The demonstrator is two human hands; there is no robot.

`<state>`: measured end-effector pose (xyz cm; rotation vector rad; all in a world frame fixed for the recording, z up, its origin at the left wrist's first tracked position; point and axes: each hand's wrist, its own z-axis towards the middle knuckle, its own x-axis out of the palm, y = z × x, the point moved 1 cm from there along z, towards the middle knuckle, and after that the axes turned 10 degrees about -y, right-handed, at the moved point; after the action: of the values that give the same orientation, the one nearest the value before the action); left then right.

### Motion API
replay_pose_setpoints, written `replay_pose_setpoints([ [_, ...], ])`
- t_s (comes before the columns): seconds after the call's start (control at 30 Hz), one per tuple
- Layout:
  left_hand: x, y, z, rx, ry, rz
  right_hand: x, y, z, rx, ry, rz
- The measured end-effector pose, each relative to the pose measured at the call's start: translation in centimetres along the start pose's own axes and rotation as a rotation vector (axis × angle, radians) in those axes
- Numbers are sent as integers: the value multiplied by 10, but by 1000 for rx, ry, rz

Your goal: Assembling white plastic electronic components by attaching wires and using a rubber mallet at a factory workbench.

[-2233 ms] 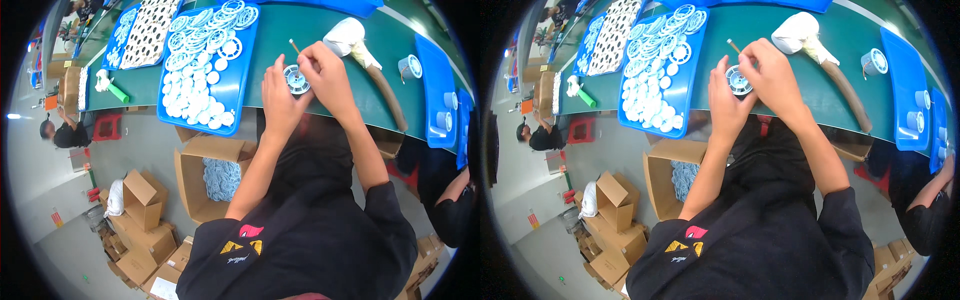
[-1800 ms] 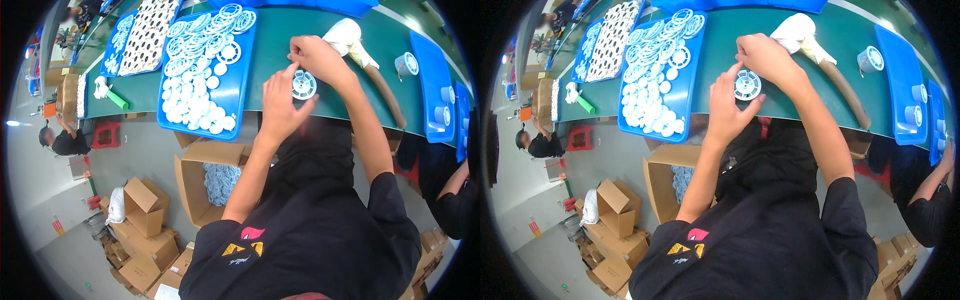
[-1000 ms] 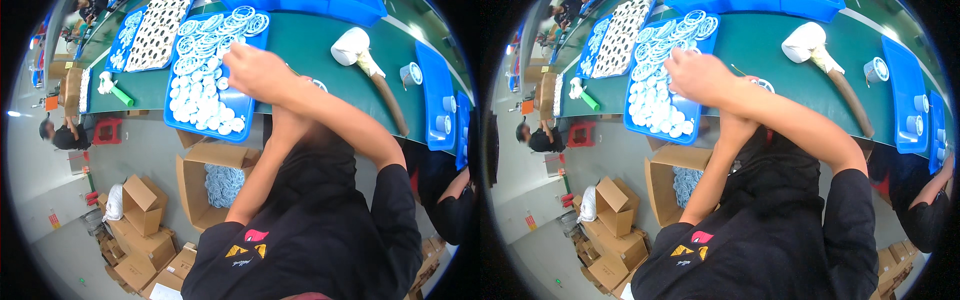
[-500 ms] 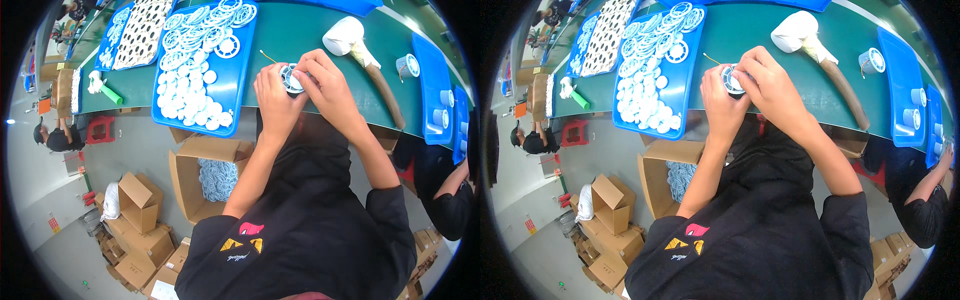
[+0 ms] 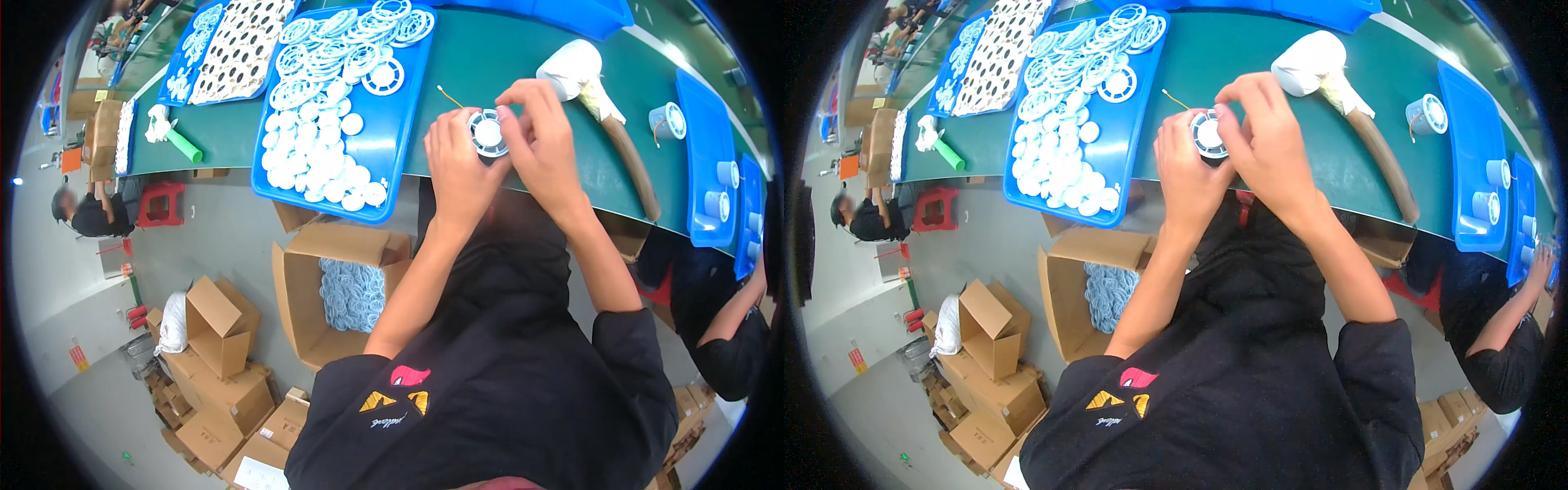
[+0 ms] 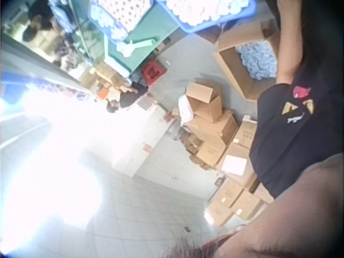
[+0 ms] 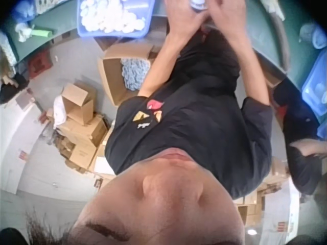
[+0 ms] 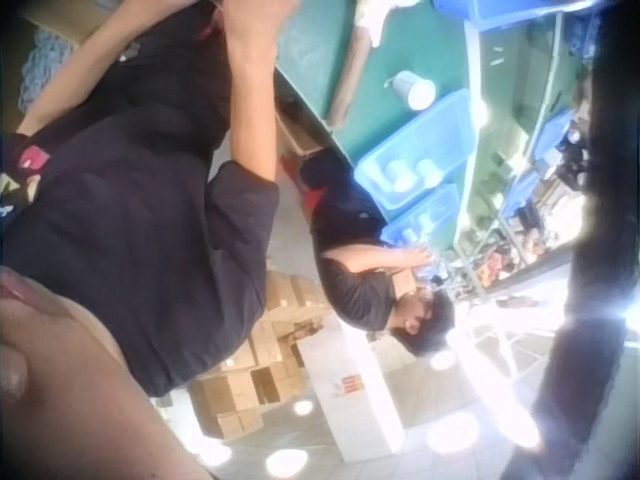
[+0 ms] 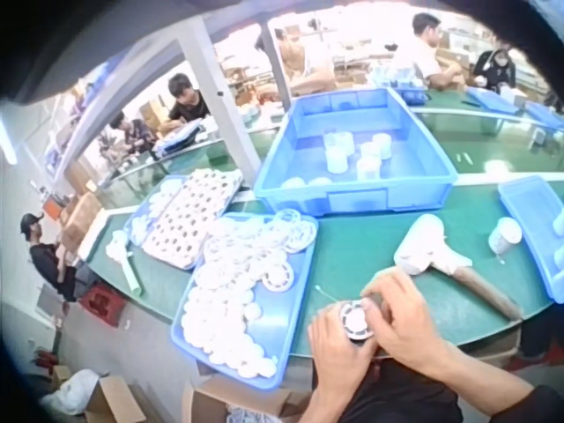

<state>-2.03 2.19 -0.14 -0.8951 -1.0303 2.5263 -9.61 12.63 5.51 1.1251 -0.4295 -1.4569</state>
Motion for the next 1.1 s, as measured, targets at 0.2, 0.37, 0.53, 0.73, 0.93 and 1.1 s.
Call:
replay_pose_setpoints([
  [0.2, -1, 2, 1, 67, 18, 18, 59, 13, 68, -500, 112, -112],
  [0.37, 3, -4, 1, 22, 12, -19, 145, -17, 111, -644, 353, -531],
  [0.53, -3, 1, -1, 6, -7, 12, 153, -8, 110, -761, 375, -386],
  [0.73, 5, -3, -1, 27, 27, -19, 125, -35, 133, 218, 374, 1123],
  [0.93, -10, -2, 8, 45, 184, -79, 9, -21, 76, 187, 313, 471],
  [1.1, -25, 8, 7, -26, 270, -153, -40, 1, 13, -189, 161, -6],
])
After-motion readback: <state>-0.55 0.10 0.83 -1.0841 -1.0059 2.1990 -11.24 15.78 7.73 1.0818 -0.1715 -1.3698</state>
